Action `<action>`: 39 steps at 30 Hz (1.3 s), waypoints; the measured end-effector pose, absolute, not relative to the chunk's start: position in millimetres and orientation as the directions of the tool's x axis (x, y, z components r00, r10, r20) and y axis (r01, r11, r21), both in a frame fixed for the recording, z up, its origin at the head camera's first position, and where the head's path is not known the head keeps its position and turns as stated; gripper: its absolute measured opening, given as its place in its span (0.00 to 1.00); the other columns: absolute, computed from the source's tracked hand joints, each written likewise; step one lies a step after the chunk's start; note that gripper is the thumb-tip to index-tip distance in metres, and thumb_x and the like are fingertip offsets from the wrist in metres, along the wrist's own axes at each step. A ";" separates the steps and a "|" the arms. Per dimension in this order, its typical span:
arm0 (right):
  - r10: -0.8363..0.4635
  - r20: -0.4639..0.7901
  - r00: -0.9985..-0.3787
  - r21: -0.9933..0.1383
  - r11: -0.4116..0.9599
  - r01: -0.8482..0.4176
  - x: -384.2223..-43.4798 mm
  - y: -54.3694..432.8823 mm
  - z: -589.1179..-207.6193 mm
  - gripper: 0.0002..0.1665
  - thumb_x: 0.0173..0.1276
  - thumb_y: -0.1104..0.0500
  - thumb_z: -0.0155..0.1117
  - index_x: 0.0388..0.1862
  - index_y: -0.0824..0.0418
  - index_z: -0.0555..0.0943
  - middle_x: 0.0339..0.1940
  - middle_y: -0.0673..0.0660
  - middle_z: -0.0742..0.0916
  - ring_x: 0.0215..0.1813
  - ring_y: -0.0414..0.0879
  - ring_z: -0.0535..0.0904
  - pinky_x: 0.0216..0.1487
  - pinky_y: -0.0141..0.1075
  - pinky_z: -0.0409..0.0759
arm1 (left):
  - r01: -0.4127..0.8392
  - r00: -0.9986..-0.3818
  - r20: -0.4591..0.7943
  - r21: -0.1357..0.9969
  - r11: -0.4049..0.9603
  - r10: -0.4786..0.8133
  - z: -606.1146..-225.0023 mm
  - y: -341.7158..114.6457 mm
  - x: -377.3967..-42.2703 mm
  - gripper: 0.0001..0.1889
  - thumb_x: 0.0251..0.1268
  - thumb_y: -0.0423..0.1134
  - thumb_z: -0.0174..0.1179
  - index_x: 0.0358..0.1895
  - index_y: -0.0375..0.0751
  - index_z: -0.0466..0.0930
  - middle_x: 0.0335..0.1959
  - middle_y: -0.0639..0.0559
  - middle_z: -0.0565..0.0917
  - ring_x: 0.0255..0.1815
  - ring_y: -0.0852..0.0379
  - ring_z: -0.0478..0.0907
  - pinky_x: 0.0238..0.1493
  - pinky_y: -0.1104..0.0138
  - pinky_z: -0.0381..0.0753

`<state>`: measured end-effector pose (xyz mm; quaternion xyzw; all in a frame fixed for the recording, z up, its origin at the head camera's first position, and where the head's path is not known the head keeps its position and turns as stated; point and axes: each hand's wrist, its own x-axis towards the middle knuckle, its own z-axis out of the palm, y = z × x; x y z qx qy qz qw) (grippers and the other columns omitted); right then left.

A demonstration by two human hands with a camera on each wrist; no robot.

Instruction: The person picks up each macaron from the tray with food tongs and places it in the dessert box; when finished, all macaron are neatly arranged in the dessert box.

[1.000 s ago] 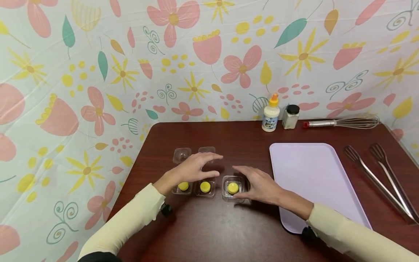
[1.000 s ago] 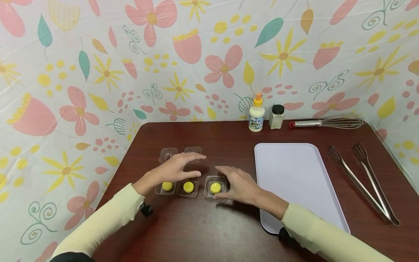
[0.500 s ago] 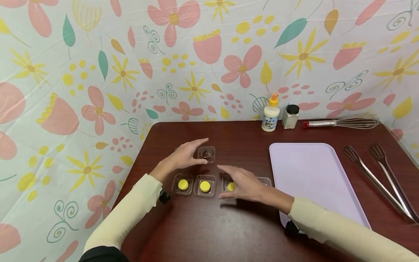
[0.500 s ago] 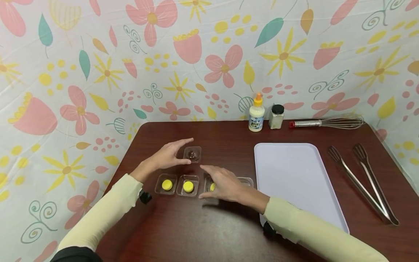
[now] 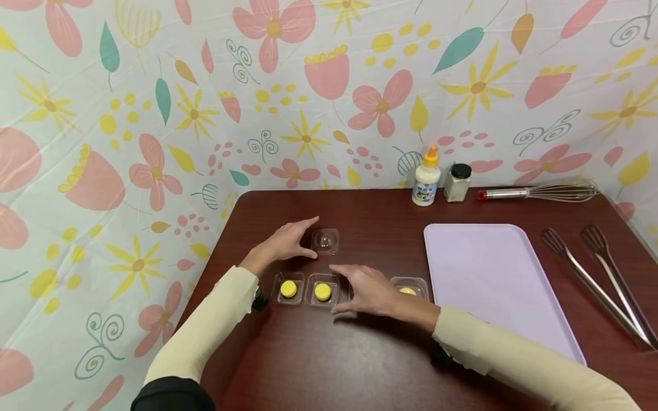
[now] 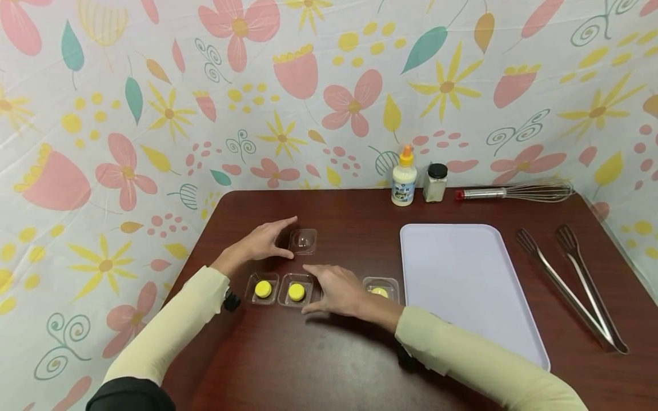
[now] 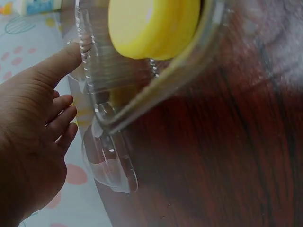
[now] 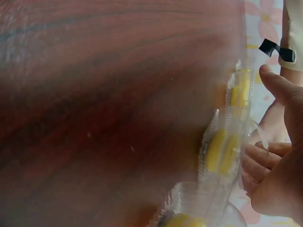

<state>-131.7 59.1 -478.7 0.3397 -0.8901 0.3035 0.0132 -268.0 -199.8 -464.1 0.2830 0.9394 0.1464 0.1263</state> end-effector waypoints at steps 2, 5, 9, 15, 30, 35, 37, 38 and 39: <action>-0.594 0.219 -0.774 -0.532 0.592 -0.605 -131.4 57.7 -479.9 0.57 0.49 0.41 0.90 0.73 0.66 0.78 0.65 0.63 0.87 0.63 0.58 0.85 0.57 0.53 0.86 | 0.490 -0.810 -0.170 0.332 0.806 0.562 -466.1 -199.6 -269.3 0.55 0.62 0.56 0.78 0.86 0.43 0.55 0.83 0.45 0.64 0.82 0.44 0.63 0.78 0.46 0.66; -0.590 0.229 -0.774 -0.528 0.593 -0.608 -131.6 56.5 -482.8 0.55 0.49 0.42 0.90 0.72 0.66 0.79 0.64 0.62 0.87 0.63 0.58 0.85 0.57 0.53 0.86 | 0.484 -0.812 -0.184 0.318 0.815 0.554 -469.2 -199.4 -271.0 0.54 0.62 0.56 0.77 0.86 0.44 0.56 0.83 0.46 0.64 0.81 0.44 0.63 0.78 0.46 0.66; -0.580 0.251 -0.775 -0.522 0.593 -0.613 -132.4 55.2 -485.9 0.53 0.49 0.43 0.91 0.70 0.66 0.80 0.62 0.61 0.88 0.62 0.57 0.86 0.57 0.52 0.86 | 0.481 -0.813 -0.188 0.316 0.818 0.551 -471.7 -199.0 -272.0 0.54 0.62 0.56 0.77 0.86 0.44 0.57 0.83 0.46 0.65 0.81 0.44 0.64 0.77 0.46 0.66; -0.565 0.238 -0.790 -0.531 0.606 -0.592 -133.9 53.1 -487.8 0.50 0.50 0.42 0.90 0.68 0.64 0.82 0.61 0.60 0.89 0.60 0.56 0.87 0.54 0.52 0.87 | 0.483 -0.810 -0.187 0.325 0.813 0.556 -472.8 -199.6 -271.9 0.51 0.63 0.56 0.77 0.84 0.44 0.60 0.82 0.46 0.67 0.81 0.45 0.64 0.77 0.46 0.66; -0.556 0.220 -0.801 -0.524 0.625 -0.578 -133.4 52.3 -484.5 0.46 0.51 0.45 0.90 0.66 0.61 0.84 0.60 0.59 0.90 0.58 0.55 0.88 0.49 0.51 0.88 | 0.507 -0.809 -0.143 0.324 0.799 0.571 -472.4 -199.7 -267.6 0.46 0.64 0.53 0.77 0.81 0.42 0.66 0.77 0.47 0.73 0.79 0.46 0.68 0.77 0.48 0.67; -0.555 0.216 -0.803 -0.521 0.630 -0.576 -134.7 52.1 -485.6 0.45 0.52 0.45 0.90 0.66 0.60 0.84 0.59 0.58 0.90 0.56 0.54 0.88 0.47 0.51 0.88 | 0.511 -0.812 -0.125 0.321 0.798 0.570 -472.4 -199.9 -266.0 0.45 0.64 0.52 0.77 0.80 0.42 0.68 0.75 0.48 0.76 0.77 0.47 0.70 0.76 0.48 0.68; -0.554 0.218 -0.803 -0.517 0.633 -0.577 -134.9 51.9 -485.9 0.45 0.52 0.46 0.90 0.66 0.60 0.84 0.59 0.58 0.90 0.56 0.53 0.89 0.47 0.50 0.88 | 0.516 -0.811 -0.120 0.316 0.796 0.573 -472.2 -199.7 -265.5 0.44 0.65 0.53 0.77 0.80 0.42 0.68 0.75 0.48 0.77 0.77 0.46 0.71 0.76 0.48 0.69; -0.553 0.215 -0.805 -0.519 0.633 -0.574 -134.8 52.0 -485.5 0.45 0.52 0.46 0.90 0.66 0.60 0.84 0.59 0.58 0.90 0.56 0.53 0.89 0.47 0.50 0.88 | 0.519 -0.810 -0.118 0.313 0.795 0.575 -472.2 -199.6 -265.3 0.44 0.65 0.53 0.77 0.80 0.42 0.68 0.75 0.48 0.77 0.77 0.46 0.71 0.76 0.48 0.69; -0.553 0.215 -0.805 -0.517 0.635 -0.574 -134.8 52.0 -485.6 0.44 0.52 0.46 0.90 0.66 0.60 0.84 0.59 0.58 0.90 0.55 0.53 0.89 0.47 0.50 0.88 | 0.524 -0.808 -0.116 0.308 0.794 0.578 -472.2 -199.7 -265.1 0.44 0.65 0.53 0.76 0.80 0.42 0.69 0.75 0.47 0.77 0.76 0.46 0.71 0.76 0.48 0.69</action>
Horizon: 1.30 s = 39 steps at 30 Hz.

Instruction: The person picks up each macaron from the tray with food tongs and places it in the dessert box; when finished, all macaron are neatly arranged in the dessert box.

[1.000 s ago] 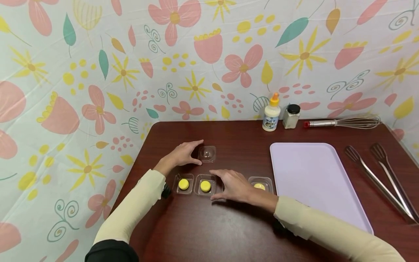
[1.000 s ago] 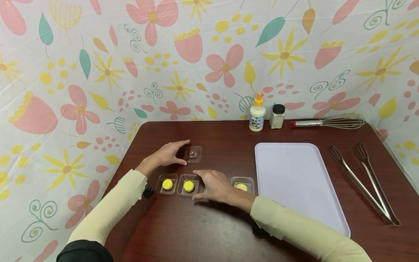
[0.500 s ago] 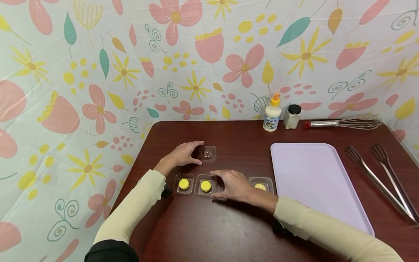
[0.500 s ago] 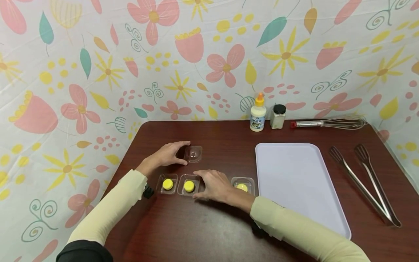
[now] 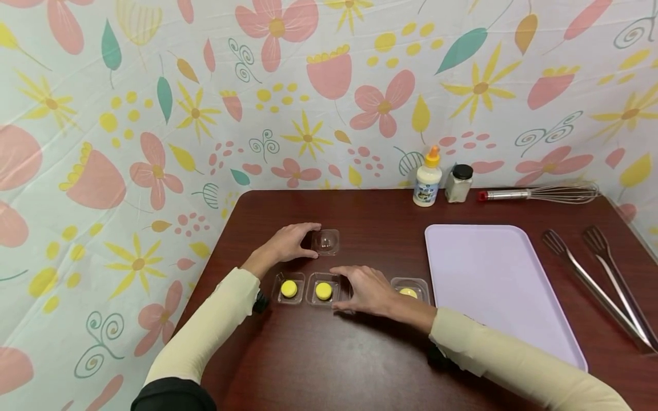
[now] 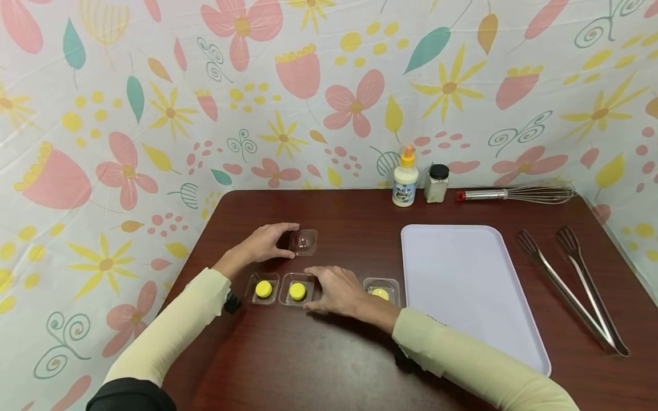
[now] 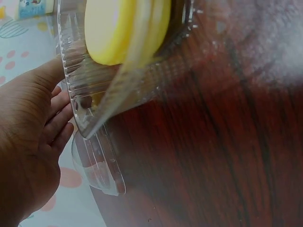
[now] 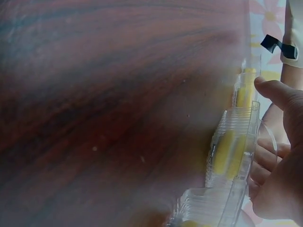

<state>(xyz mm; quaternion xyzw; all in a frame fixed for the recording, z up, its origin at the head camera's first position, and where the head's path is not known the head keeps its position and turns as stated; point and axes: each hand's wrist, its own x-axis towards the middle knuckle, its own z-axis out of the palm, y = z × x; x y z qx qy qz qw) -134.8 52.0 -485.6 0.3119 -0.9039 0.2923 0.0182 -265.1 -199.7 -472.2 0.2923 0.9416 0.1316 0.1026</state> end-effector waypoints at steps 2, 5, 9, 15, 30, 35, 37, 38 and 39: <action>-0.553 0.214 -0.805 -0.518 0.635 -0.573 -134.8 52.2 -485.3 0.44 0.52 0.46 0.90 0.66 0.60 0.84 0.59 0.58 0.90 0.54 0.52 0.89 0.46 0.50 0.88 | 0.532 -0.805 -0.112 0.298 0.792 0.583 -472.5 -199.6 -265.0 0.43 0.66 0.54 0.76 0.80 0.42 0.69 0.74 0.47 0.77 0.76 0.46 0.72 0.75 0.48 0.69; -0.556 0.210 -0.804 -0.518 0.634 -0.574 -135.0 52.3 -485.1 0.44 0.52 0.46 0.89 0.66 0.60 0.84 0.59 0.58 0.90 0.54 0.51 0.89 0.46 0.49 0.88 | 0.542 -0.802 -0.105 0.287 0.790 0.588 -473.0 -200.2 -264.6 0.43 0.66 0.54 0.76 0.79 0.41 0.69 0.74 0.47 0.78 0.75 0.46 0.73 0.75 0.48 0.71; -0.556 0.206 -0.805 -0.522 0.634 -0.571 -135.3 52.6 -484.6 0.44 0.52 0.46 0.89 0.67 0.61 0.84 0.59 0.58 0.90 0.53 0.51 0.89 0.46 0.49 0.88 | 0.554 -0.799 -0.077 0.292 0.780 0.596 -472.1 -201.8 -263.7 0.43 0.65 0.55 0.76 0.78 0.42 0.70 0.72 0.47 0.79 0.74 0.46 0.74 0.73 0.47 0.72; -0.553 0.195 -0.810 -0.520 0.642 -0.564 -135.5 53.0 -484.2 0.44 0.52 0.46 0.89 0.67 0.60 0.84 0.59 0.57 0.90 0.49 0.48 0.88 0.44 0.49 0.88 | 0.577 -0.789 -0.021 0.317 0.753 0.614 -465.5 -205.5 -260.7 0.43 0.64 0.56 0.77 0.78 0.43 0.72 0.70 0.49 0.82 0.72 0.46 0.76 0.72 0.47 0.73; -0.575 0.192 -0.795 -0.541 0.614 -0.574 -138.9 54.8 -482.5 0.44 0.54 0.47 0.89 0.67 0.62 0.83 0.59 0.58 0.90 0.56 0.53 0.88 0.49 0.51 0.88 | 0.659 -0.730 0.082 0.351 0.665 0.679 -449.8 -214.8 -244.9 0.41 0.61 0.56 0.78 0.75 0.42 0.75 0.67 0.52 0.83 0.63 0.48 0.81 0.67 0.48 0.78; -0.576 0.198 -0.793 -0.540 0.611 -0.579 -138.7 55.6 -482.5 0.45 0.54 0.46 0.89 0.67 0.63 0.83 0.59 0.58 0.90 0.57 0.54 0.88 0.50 0.51 0.88 | 0.667 -0.722 0.091 0.355 0.655 0.686 -447.3 -219.0 -235.6 0.41 0.61 0.56 0.78 0.74 0.44 0.76 0.68 0.52 0.83 0.65 0.48 0.81 0.67 0.49 0.78; -0.575 0.198 -0.794 -0.542 0.611 -0.577 -138.5 55.7 -482.9 0.45 0.53 0.46 0.89 0.67 0.63 0.83 0.59 0.58 0.90 0.57 0.54 0.88 0.50 0.51 0.88 | 0.671 -0.717 0.092 0.357 0.650 0.691 -447.3 -220.7 -231.3 0.41 0.61 0.56 0.78 0.74 0.43 0.77 0.67 0.53 0.83 0.67 0.49 0.80 0.68 0.48 0.77; -0.574 0.196 -0.795 -0.545 0.610 -0.575 -138.3 55.7 -483.1 0.46 0.53 0.45 0.89 0.67 0.63 0.83 0.60 0.58 0.90 0.57 0.54 0.88 0.50 0.51 0.88 | 0.675 -0.714 0.093 0.356 0.647 0.694 -447.6 -221.5 -229.2 0.40 0.60 0.56 0.78 0.74 0.43 0.77 0.67 0.54 0.83 0.68 0.50 0.79 0.69 0.49 0.77; -0.573 0.193 -0.796 -0.547 0.611 -0.572 -138.2 55.8 -483.4 0.46 0.53 0.45 0.89 0.67 0.63 0.82 0.60 0.59 0.89 0.57 0.54 0.88 0.50 0.51 0.88 | 0.681 -0.708 0.099 0.357 0.639 0.699 -447.8 -222.2 -227.0 0.41 0.60 0.56 0.79 0.73 0.42 0.77 0.67 0.54 0.83 0.69 0.50 0.79 0.69 0.48 0.76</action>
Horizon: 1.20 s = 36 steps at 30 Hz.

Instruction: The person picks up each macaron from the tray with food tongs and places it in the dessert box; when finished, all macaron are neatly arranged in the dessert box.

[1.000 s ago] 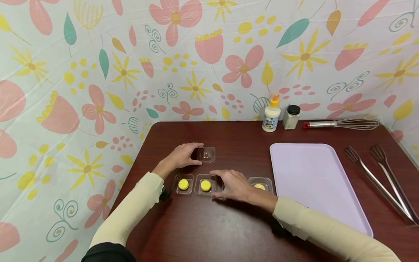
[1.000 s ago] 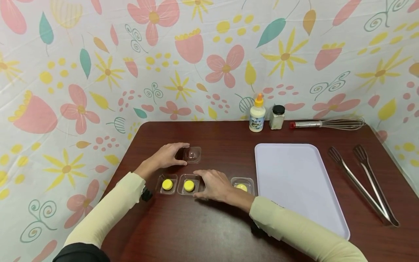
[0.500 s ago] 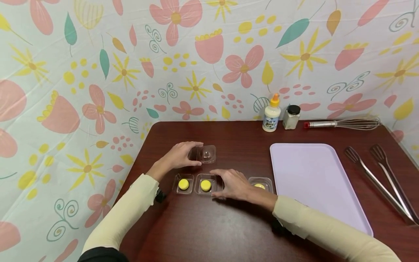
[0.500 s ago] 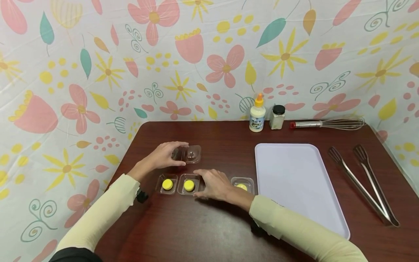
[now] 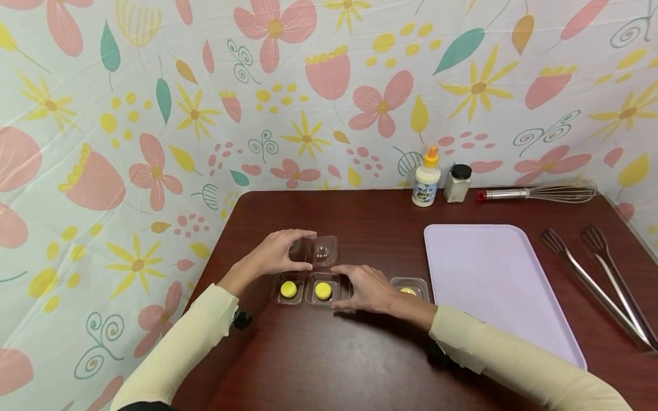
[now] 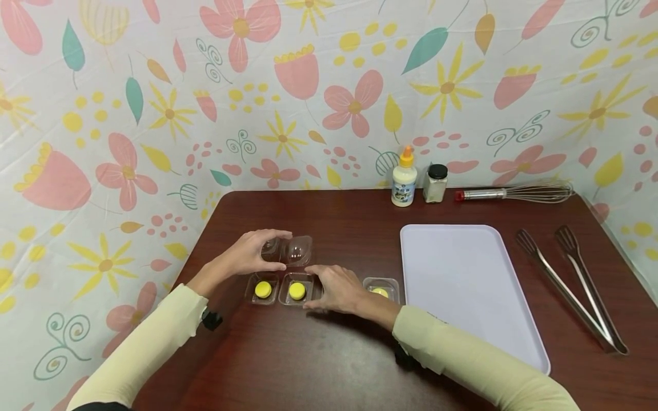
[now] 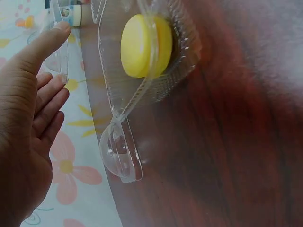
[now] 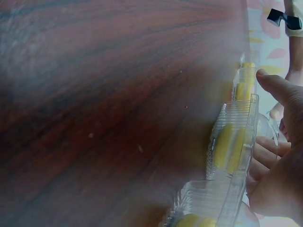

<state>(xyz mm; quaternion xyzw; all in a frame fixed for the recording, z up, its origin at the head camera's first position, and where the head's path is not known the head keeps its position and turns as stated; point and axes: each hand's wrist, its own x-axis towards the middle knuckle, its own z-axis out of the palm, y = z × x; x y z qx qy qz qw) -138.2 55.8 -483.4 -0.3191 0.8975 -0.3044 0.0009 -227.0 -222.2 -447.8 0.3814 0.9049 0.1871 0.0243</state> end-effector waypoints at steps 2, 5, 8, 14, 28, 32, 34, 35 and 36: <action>-0.569 0.184 -0.801 -0.553 0.614 -0.563 -138.0 56.0 -483.8 0.47 0.53 0.44 0.89 0.68 0.63 0.82 0.60 0.59 0.89 0.58 0.55 0.88 0.51 0.52 0.88 | 0.695 -0.697 0.110 0.352 0.628 0.709 -448.4 -223.4 -223.0 0.41 0.59 0.56 0.79 0.73 0.42 0.77 0.66 0.54 0.84 0.69 0.51 0.79 0.70 0.48 0.75; -0.556 0.171 -0.813 -0.561 0.623 -0.545 -137.7 56.3 -483.5 0.47 0.53 0.43 0.89 0.67 0.63 0.82 0.60 0.58 0.89 0.59 0.55 0.87 0.52 0.53 0.87 | 0.712 -0.682 0.129 0.342 0.613 0.720 -449.0 -224.9 -217.2 0.41 0.58 0.56 0.80 0.73 0.44 0.77 0.64 0.55 0.85 0.68 0.51 0.80 0.71 0.46 0.73; -0.538 0.160 -0.828 -0.571 0.633 -0.522 -137.9 56.5 -482.1 0.46 0.52 0.43 0.89 0.67 0.63 0.83 0.59 0.58 0.90 0.58 0.55 0.87 0.52 0.54 0.87 | 0.711 -0.680 0.130 0.354 0.607 0.721 -448.9 -226.4 -211.4 0.40 0.58 0.56 0.80 0.73 0.47 0.77 0.64 0.55 0.85 0.65 0.50 0.81 0.69 0.47 0.75; -0.511 0.156 -0.845 -0.593 0.636 -0.494 -137.7 57.0 -480.0 0.49 0.53 0.43 0.89 0.68 0.66 0.81 0.61 0.62 0.88 0.58 0.57 0.87 0.54 0.54 0.86 | 0.705 -0.672 0.091 0.382 0.597 0.735 -448.6 -228.1 -200.3 0.40 0.58 0.55 0.80 0.73 0.45 0.78 0.64 0.56 0.84 0.66 0.51 0.81 0.66 0.51 0.80; -0.501 0.202 -0.842 -0.600 0.616 -0.510 -135.6 55.2 -480.4 0.53 0.56 0.41 0.86 0.73 0.68 0.76 0.64 0.63 0.86 0.58 0.59 0.87 0.55 0.54 0.86 | 0.713 -0.660 0.039 0.348 0.609 0.750 -450.3 -227.4 -179.8 0.41 0.56 0.56 0.81 0.72 0.46 0.78 0.65 0.56 0.84 0.69 0.55 0.79 0.69 0.54 0.78; -0.510 0.214 -0.833 -0.595 0.608 -0.525 -133.1 54.0 -480.8 0.51 0.58 0.42 0.85 0.72 0.67 0.77 0.64 0.62 0.87 0.59 0.57 0.87 0.56 0.52 0.86 | 0.722 -0.651 0.032 0.336 0.605 0.759 -449.1 -226.2 -176.1 0.41 0.56 0.56 0.82 0.71 0.45 0.79 0.66 0.54 0.84 0.68 0.54 0.79 0.68 0.53 0.79; -0.513 0.225 -0.828 -0.587 0.607 -0.535 -132.5 53.4 -481.4 0.51 0.58 0.42 0.85 0.72 0.67 0.77 0.64 0.62 0.87 0.58 0.56 0.87 0.56 0.52 0.86 | 0.728 -0.646 0.033 0.327 0.603 0.762 -449.2 -226.0 -175.2 0.41 0.55 0.57 0.82 0.71 0.45 0.79 0.65 0.54 0.84 0.67 0.55 0.79 0.67 0.53 0.79; -0.513 0.229 -0.828 -0.586 0.607 -0.538 -132.2 53.3 -481.5 0.50 0.58 0.43 0.85 0.72 0.67 0.77 0.64 0.61 0.87 0.58 0.56 0.87 0.56 0.51 0.86 | 0.729 -0.646 0.032 0.322 0.604 0.762 -449.5 -225.9 -174.8 0.41 0.55 0.57 0.82 0.71 0.45 0.79 0.65 0.55 0.84 0.67 0.55 0.79 0.67 0.54 0.79; -0.513 0.235 -0.825 -0.581 0.606 -0.543 -132.0 53.0 -481.8 0.50 0.58 0.43 0.86 0.72 0.67 0.78 0.63 0.61 0.87 0.58 0.55 0.87 0.55 0.51 0.86 | 0.729 -0.647 0.030 0.316 0.607 0.762 -450.0 -225.9 -174.5 0.41 0.55 0.58 0.82 0.70 0.46 0.79 0.65 0.55 0.84 0.67 0.56 0.79 0.66 0.54 0.80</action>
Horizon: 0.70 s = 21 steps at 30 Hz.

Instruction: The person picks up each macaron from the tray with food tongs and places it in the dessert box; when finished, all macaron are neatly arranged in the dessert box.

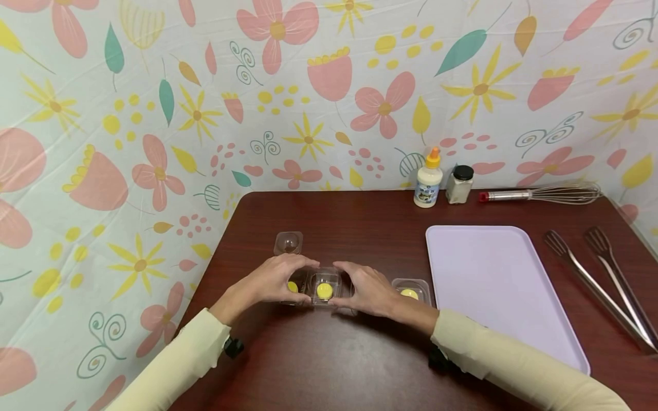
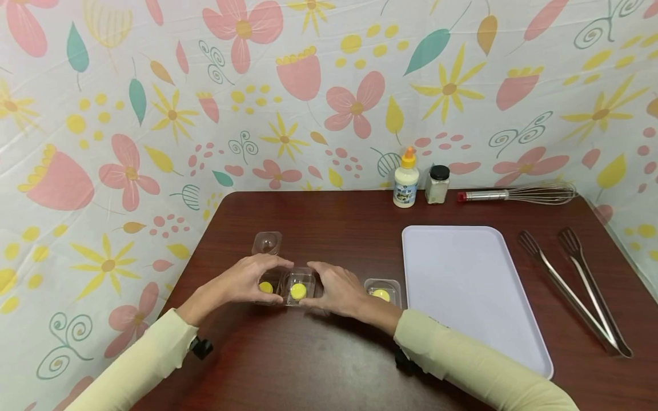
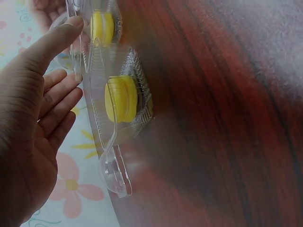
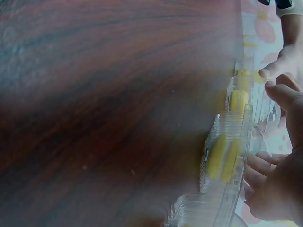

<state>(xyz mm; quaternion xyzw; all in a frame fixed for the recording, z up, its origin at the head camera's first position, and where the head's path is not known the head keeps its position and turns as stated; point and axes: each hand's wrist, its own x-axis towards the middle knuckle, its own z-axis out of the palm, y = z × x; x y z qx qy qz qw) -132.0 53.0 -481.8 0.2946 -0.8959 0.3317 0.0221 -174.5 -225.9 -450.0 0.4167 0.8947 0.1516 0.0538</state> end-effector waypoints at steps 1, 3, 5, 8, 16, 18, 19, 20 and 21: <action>-0.514 0.240 -0.823 -0.579 0.605 -0.547 -131.8 53.0 -481.9 0.49 0.58 0.43 0.86 0.71 0.66 0.78 0.63 0.61 0.88 0.57 0.55 0.88 0.54 0.50 0.87 | 0.729 -0.648 0.029 0.313 0.609 0.761 -450.6 -225.8 -174.2 0.41 0.54 0.58 0.82 0.70 0.46 0.79 0.64 0.55 0.84 0.67 0.56 0.79 0.66 0.55 0.80; -0.516 0.250 -0.819 -0.574 0.602 -0.555 -131.5 52.9 -482.1 0.48 0.58 0.44 0.86 0.70 0.66 0.79 0.62 0.61 0.88 0.56 0.54 0.88 0.52 0.50 0.87 | 0.729 -0.650 0.025 0.305 0.613 0.760 -452.0 -225.9 -173.7 0.41 0.54 0.59 0.82 0.70 0.47 0.79 0.64 0.56 0.84 0.67 0.57 0.79 0.66 0.56 0.80; -0.518 0.252 -0.818 -0.571 0.602 -0.557 -131.4 52.8 -482.1 0.46 0.57 0.44 0.86 0.69 0.65 0.80 0.61 0.60 0.89 0.56 0.53 0.88 0.51 0.50 0.88 | 0.729 -0.649 0.024 0.303 0.613 0.760 -452.9 -225.8 -173.1 0.41 0.53 0.59 0.82 0.70 0.47 0.79 0.64 0.56 0.84 0.67 0.57 0.79 0.67 0.56 0.79; -0.522 0.246 -0.817 -0.565 0.607 -0.558 -131.5 52.5 -481.8 0.45 0.57 0.44 0.87 0.67 0.65 0.82 0.61 0.59 0.89 0.56 0.52 0.88 0.50 0.49 0.88 | 0.731 -0.646 0.017 0.300 0.612 0.763 -453.7 -225.3 -172.0 0.41 0.54 0.58 0.82 0.70 0.47 0.79 0.65 0.56 0.84 0.67 0.57 0.79 0.67 0.56 0.79; -0.519 0.206 -0.829 -0.546 0.642 -0.538 -130.4 51.9 -481.9 0.45 0.55 0.43 0.88 0.66 0.63 0.83 0.60 0.58 0.89 0.56 0.51 0.88 0.50 0.49 0.88 | 0.732 -0.646 -0.008 0.279 0.622 0.764 -457.3 -222.8 -169.3 0.41 0.54 0.59 0.82 0.70 0.47 0.79 0.65 0.56 0.83 0.67 0.56 0.78 0.66 0.56 0.80; -0.518 0.206 -0.830 -0.542 0.646 -0.538 -130.2 52.0 -482.2 0.44 0.55 0.43 0.88 0.66 0.63 0.83 0.60 0.58 0.89 0.55 0.51 0.88 0.50 0.48 0.88 | 0.737 -0.642 -0.004 0.275 0.618 0.767 -457.1 -222.0 -169.1 0.41 0.53 0.59 0.82 0.70 0.47 0.80 0.64 0.56 0.83 0.66 0.57 0.79 0.65 0.56 0.80; -0.517 0.207 -0.831 -0.539 0.648 -0.538 -130.2 52.1 -482.4 0.44 0.54 0.43 0.88 0.65 0.62 0.83 0.59 0.57 0.89 0.55 0.51 0.88 0.50 0.48 0.88 | 0.740 -0.639 -0.002 0.272 0.615 0.769 -456.6 -221.6 -168.9 0.41 0.53 0.60 0.82 0.69 0.47 0.80 0.64 0.56 0.83 0.65 0.57 0.79 0.65 0.56 0.80; -0.516 0.208 -0.831 -0.536 0.650 -0.539 -130.2 52.2 -482.6 0.44 0.54 0.42 0.88 0.65 0.62 0.83 0.59 0.57 0.90 0.55 0.51 0.88 0.50 0.48 0.88 | 0.743 -0.637 0.000 0.267 0.614 0.771 -456.4 -221.3 -168.8 0.41 0.53 0.60 0.82 0.69 0.47 0.80 0.64 0.56 0.83 0.65 0.57 0.79 0.65 0.57 0.80; -0.515 0.210 -0.831 -0.534 0.652 -0.539 -130.1 52.2 -482.8 0.44 0.54 0.43 0.88 0.65 0.62 0.83 0.59 0.57 0.90 0.54 0.51 0.89 0.49 0.48 0.88 | 0.746 -0.635 0.002 0.263 0.612 0.773 -456.1 -221.0 -168.7 0.41 0.53 0.60 0.82 0.69 0.47 0.80 0.64 0.57 0.83 0.65 0.57 0.79 0.65 0.57 0.80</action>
